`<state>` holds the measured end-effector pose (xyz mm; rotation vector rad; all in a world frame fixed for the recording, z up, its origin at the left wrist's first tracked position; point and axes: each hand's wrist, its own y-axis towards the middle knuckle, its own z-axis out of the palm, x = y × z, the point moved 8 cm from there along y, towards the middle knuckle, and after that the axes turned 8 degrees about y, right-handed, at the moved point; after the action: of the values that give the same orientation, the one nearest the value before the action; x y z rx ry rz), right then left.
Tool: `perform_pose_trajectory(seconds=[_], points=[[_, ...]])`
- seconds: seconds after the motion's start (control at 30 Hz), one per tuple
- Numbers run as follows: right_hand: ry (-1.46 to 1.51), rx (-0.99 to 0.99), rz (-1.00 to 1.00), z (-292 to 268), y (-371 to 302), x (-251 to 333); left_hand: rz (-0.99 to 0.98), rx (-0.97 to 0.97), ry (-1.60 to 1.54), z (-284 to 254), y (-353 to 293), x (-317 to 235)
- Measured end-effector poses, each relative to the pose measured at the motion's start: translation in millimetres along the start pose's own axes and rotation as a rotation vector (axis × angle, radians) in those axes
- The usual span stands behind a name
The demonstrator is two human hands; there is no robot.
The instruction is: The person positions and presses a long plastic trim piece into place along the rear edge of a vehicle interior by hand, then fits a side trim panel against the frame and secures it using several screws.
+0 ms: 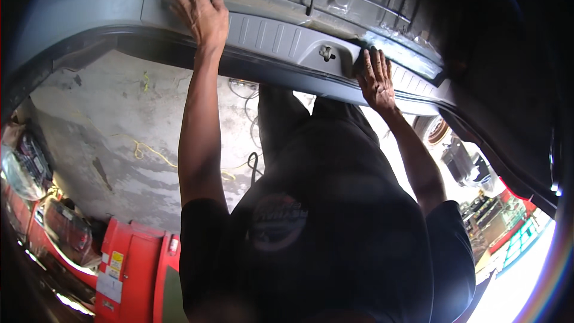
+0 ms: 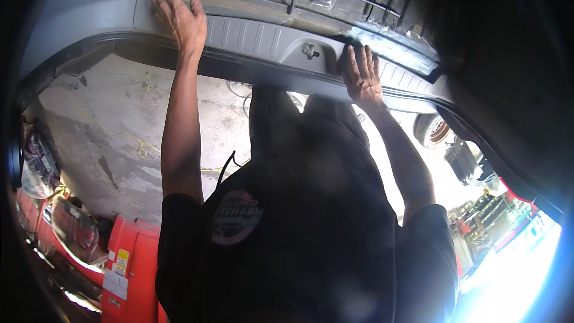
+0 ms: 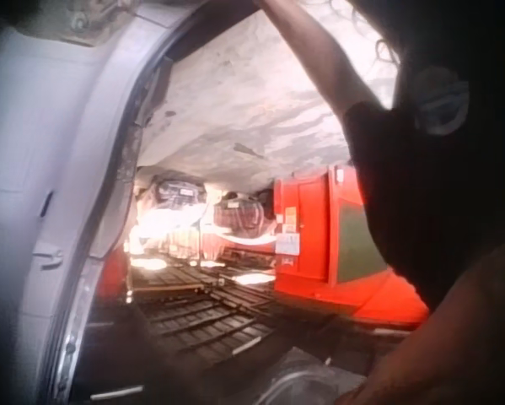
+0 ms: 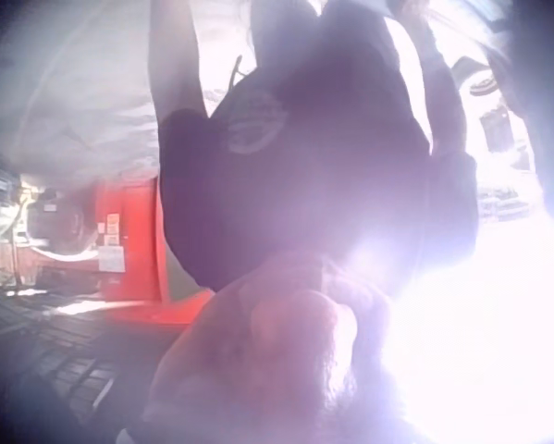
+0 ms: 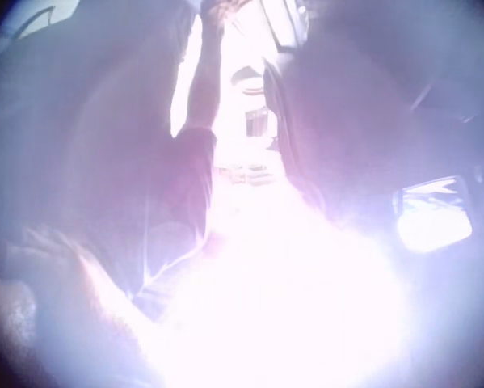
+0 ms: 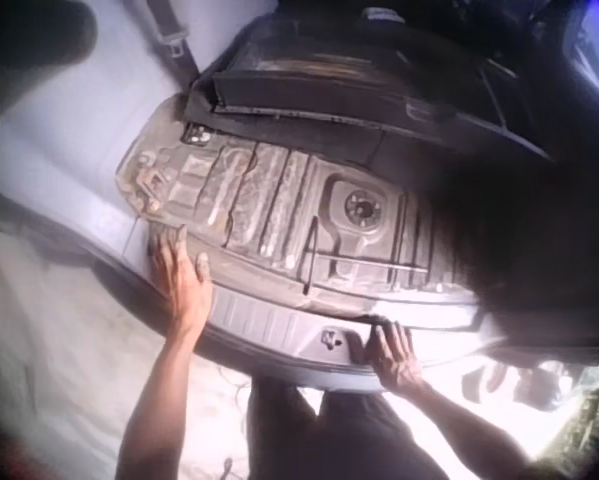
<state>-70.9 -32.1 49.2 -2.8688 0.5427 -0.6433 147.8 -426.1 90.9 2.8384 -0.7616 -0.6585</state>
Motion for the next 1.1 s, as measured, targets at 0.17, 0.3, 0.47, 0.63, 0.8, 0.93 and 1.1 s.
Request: perform_pose_trajectory(seconds=[0.17, 0.3, 0.47, 0.63, 0.8, 0.93, 1.1], points=[[-0.016, 0.051, 0.022, 12, 5, -11, 0.103, 0.112, 0.277, 65, -19, 12], [-0.011, 0.023, 0.043, 14, -2, -17, 0.142, 0.121, 0.31, 63, -25, 1], [0.039, -0.01, 0.009, 9, 3, -13, 0.121, 0.111, 0.342, 63, -20, 4], [0.08, 0.051, -0.008, 11, -1, -16, 0.142, 0.078, 0.334, 65, -20, 2], [-0.002, 0.15, 0.034, 18, 0, -15, 0.134, 0.087, 0.366, 64, -18, 9], [-0.018, 0.13, 0.035, 16, -1, -17, 0.126, 0.118, 0.349, 67, -19, 7], [0.005, 0.081, 0.029, 16, -3, -16, 0.125, 0.159, 0.371, 69, -20, 4]])
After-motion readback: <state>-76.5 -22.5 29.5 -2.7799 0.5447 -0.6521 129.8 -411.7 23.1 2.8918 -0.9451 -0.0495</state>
